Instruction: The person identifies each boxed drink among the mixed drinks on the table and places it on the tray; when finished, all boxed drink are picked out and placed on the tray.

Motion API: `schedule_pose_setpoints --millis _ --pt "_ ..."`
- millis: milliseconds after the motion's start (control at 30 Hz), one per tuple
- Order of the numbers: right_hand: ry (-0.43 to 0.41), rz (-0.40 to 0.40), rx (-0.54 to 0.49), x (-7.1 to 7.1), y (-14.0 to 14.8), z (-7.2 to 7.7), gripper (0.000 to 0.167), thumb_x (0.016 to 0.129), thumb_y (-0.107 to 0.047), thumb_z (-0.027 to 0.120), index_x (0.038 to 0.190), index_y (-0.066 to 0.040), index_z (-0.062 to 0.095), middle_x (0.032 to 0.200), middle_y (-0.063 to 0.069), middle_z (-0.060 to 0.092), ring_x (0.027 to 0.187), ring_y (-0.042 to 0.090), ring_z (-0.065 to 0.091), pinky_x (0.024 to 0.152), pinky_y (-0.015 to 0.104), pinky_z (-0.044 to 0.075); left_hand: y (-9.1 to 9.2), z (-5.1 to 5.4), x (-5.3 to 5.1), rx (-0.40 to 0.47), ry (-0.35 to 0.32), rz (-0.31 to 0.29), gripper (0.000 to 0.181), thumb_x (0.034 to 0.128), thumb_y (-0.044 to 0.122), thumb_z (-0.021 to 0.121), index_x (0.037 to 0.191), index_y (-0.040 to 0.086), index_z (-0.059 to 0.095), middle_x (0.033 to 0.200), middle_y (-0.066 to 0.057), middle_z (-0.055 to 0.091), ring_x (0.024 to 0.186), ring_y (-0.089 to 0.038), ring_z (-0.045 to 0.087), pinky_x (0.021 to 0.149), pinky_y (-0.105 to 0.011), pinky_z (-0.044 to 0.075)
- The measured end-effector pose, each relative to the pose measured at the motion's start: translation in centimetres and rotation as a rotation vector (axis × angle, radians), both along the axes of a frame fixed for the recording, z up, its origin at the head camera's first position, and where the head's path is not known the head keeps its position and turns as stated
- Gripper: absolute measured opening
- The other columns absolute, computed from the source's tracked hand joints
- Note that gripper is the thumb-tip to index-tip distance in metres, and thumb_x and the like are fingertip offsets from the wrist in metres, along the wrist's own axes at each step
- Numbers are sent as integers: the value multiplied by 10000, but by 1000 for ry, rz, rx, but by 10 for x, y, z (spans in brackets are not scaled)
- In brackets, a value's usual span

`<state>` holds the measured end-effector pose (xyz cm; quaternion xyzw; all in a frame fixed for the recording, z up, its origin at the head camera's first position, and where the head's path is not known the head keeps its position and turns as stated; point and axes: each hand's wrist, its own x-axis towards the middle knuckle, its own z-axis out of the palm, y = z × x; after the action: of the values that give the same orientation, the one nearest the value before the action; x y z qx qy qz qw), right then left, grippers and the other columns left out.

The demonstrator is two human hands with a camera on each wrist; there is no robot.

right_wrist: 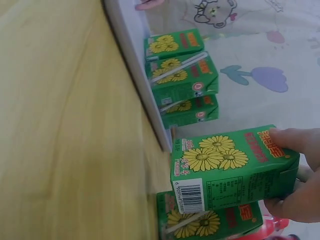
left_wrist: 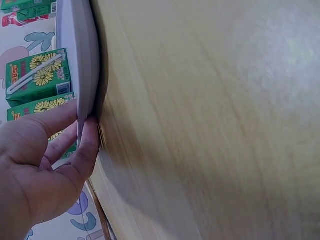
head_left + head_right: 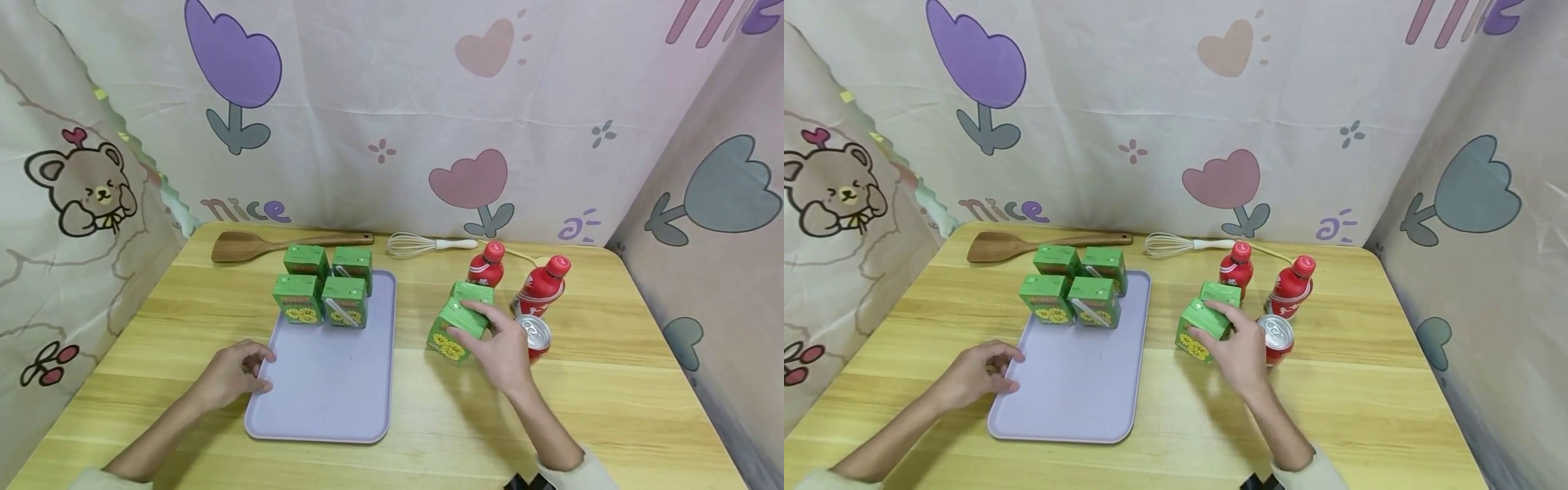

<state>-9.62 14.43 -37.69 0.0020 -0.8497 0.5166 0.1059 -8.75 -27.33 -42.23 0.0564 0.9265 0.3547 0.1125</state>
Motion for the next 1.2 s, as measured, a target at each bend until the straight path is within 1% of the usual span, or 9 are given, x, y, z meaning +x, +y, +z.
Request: schedule_pose_setpoints --millis 67,167,300,467,567,633,800,1000,1200 --pt "-16 26 -31 0 -1 4 456 721 -137 824 1147 -86 670 1184 177 620 951 268 620 754 237 532 0 0 0 -2 1 -2 366 661 47 814 990 52 653 843 -44 554 733 -118 507 565 -201 458" --pt "-16 56 -55 0 -4 8 452 728 -144 820 1150 -92 668 1206 175 610 967 278 618 769 255 537 0 0 -1 0 -3 -1 367 661 49 815 990 52 653 837 -45 551 731 -116 504 563 -202 455" --pt "5 83 -77 -2 -8 10 446 724 -136 821 1144 -99 673 1214 156 617 943 270 611 745 230 536 0 -1 -2 8 -3 -3 367 660 46 814 990 52 653 843 -45 555 733 -118 507 567 -203 457" --pt "45 112 -100 -5 -12 12 443 719 -127 823 1137 -99 680 1250 127 613 955 253 593 732 204 524 0 -3 -4 13 3 -7 374 655 36 814 991 49 651 837 -42 561 726 -111 512 573 -205 462" --pt "63 111 -87 -7 -16 14 434 709 -150 833 1118 -111 692 1210 105 635 949 232 586 729 210 515 -1 -3 -4 14 3 -7 375 654 34 814 991 47 650 832 -43 560 720 -106 509 569 -207 462" --pt "65 125 -95 -7 -20 15 429 708 -156 834 1111 -112 694 1176 98 648 935 223 581 727 219 512 -1 -3 -5 15 2 -8 375 653 32 815 990 46 651 830 -44 558 716 -102 506 567 -207 461" --pt "62 207 -148 -10 -31 18 429 712 -131 828 1116 -99 686 1118 106 663 900 211 579 729 257 524 -1 -3 -5 21 -1 -13 373 651 28 815 986 39 652 825 -46 552 711 -99 500 563 -207 460" --pt "76 271 -142 -14 -49 21 440 694 -122 837 1109 -111 690 1107 84 683 903 182 601 741 239 526 -1 -2 -4 24 -8 -15 375 651 29 815 989 35 652 821 -48 548 711 -100 495 558 -206 456" --pt "77 320 -130 -19 -68 20 445 694 -166 842 1111 -133 693 1121 62 684 903 168 614 730 227 526 -1 -1 -3 15 0 -6 382 648 25 815 993 33 652 812 -46 554 708 -94 495 562 -205 456"
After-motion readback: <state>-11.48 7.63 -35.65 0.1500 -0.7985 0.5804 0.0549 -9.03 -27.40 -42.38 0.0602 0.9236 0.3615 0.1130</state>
